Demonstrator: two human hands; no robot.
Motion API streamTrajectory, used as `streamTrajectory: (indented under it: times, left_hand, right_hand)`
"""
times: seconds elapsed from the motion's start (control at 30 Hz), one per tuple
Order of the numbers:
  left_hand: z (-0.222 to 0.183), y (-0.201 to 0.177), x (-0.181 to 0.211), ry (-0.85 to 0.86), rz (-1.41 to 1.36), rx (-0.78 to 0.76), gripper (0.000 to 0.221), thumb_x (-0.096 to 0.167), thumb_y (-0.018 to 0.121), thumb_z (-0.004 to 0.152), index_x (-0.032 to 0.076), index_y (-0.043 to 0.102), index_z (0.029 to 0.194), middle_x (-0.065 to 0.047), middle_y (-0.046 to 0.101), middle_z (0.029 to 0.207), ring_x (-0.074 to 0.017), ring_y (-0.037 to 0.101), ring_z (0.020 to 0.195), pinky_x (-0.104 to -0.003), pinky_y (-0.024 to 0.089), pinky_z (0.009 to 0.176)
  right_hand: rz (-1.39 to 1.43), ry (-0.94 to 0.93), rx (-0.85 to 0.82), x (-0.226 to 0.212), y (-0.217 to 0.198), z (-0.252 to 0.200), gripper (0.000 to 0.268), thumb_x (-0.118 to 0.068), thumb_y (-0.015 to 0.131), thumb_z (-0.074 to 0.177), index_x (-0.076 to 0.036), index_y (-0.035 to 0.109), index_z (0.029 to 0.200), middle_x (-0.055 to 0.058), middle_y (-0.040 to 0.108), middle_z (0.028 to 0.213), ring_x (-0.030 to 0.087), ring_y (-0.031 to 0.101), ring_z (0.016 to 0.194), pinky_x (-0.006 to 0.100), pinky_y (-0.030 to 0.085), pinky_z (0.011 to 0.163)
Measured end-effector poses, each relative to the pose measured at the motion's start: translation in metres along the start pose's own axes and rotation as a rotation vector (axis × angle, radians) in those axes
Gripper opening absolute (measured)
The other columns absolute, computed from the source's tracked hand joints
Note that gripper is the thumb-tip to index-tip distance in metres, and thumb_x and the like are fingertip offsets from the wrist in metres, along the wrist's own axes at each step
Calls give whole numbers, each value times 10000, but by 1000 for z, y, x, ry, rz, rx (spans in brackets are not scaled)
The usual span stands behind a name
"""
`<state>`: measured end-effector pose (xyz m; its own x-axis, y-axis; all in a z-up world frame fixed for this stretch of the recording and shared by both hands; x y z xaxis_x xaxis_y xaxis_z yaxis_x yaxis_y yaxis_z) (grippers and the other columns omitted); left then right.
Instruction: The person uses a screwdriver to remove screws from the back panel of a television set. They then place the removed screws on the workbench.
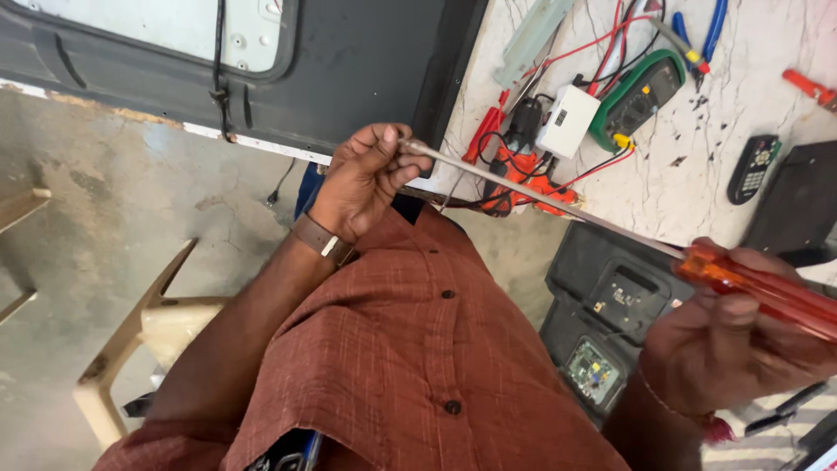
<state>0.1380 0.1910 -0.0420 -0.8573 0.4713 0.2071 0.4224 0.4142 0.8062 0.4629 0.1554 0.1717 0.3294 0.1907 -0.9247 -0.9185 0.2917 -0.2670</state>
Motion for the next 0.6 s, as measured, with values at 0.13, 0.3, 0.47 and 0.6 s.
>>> streamTrajectory:
  times: [0.13, 0.3, 0.47, 0.6]
  left_hand:
    - [10, 1, 9, -22, -13, -45, 202, 161, 605, 1075, -10, 693, 1135, -186, 754, 1067, -265, 766, 982, -312, 666, 839]
    - [19, 8, 16, -38, -8, -41, 188, 132, 600, 1066, -18, 691, 1133, -205, 754, 1091, -276, 765, 996, -312, 668, 837]
    - [27, 8, 17, -64, -19, -45, 181, 113, 591, 1072, -25, 688, 1139, -218, 747, 1094, -289, 766, 1000, -305, 666, 836]
    - [35, 6, 17, -63, -21, -43, 173, 105, 591, 1078, -24, 687, 1142, -216, 748, 1095, -287, 765, 1004, -301, 666, 840]
  right_hand:
    - [63, 92, 76, -1, 1, -8, 329, -53, 747, 1142, 39, 480, 1311, 229, 648, 1105, 264, 689, 883, 362, 642, 859]
    - [67, 75, 57, 7, 4, -18, 407, -26, 736, 1191, -76, 407, 1425, 208, 637, 1204, 257, 682, 967, 378, 627, 880]
    - [-11, 148, 130, 14, 3, -25, 356, 12, 690, 1188, -31, 439, 1437, 247, 625, 1193, 289, 657, 939, 397, 597, 848]
    - [-60, 117, 154, 14, 9, -29, 411, 22, 675, 1185, -92, 385, 1452, 237, 628, 1202, 275, 653, 946, 410, 604, 879]
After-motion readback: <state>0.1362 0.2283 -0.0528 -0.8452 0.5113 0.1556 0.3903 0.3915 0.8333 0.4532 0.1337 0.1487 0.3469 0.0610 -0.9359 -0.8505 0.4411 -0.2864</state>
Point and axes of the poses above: each hand's wrist, its own z-axis towards the middle knuckle, its own y-axis out of the palm, x = y × z, the point moved 1 cm from there along z, towards the middle knuckle
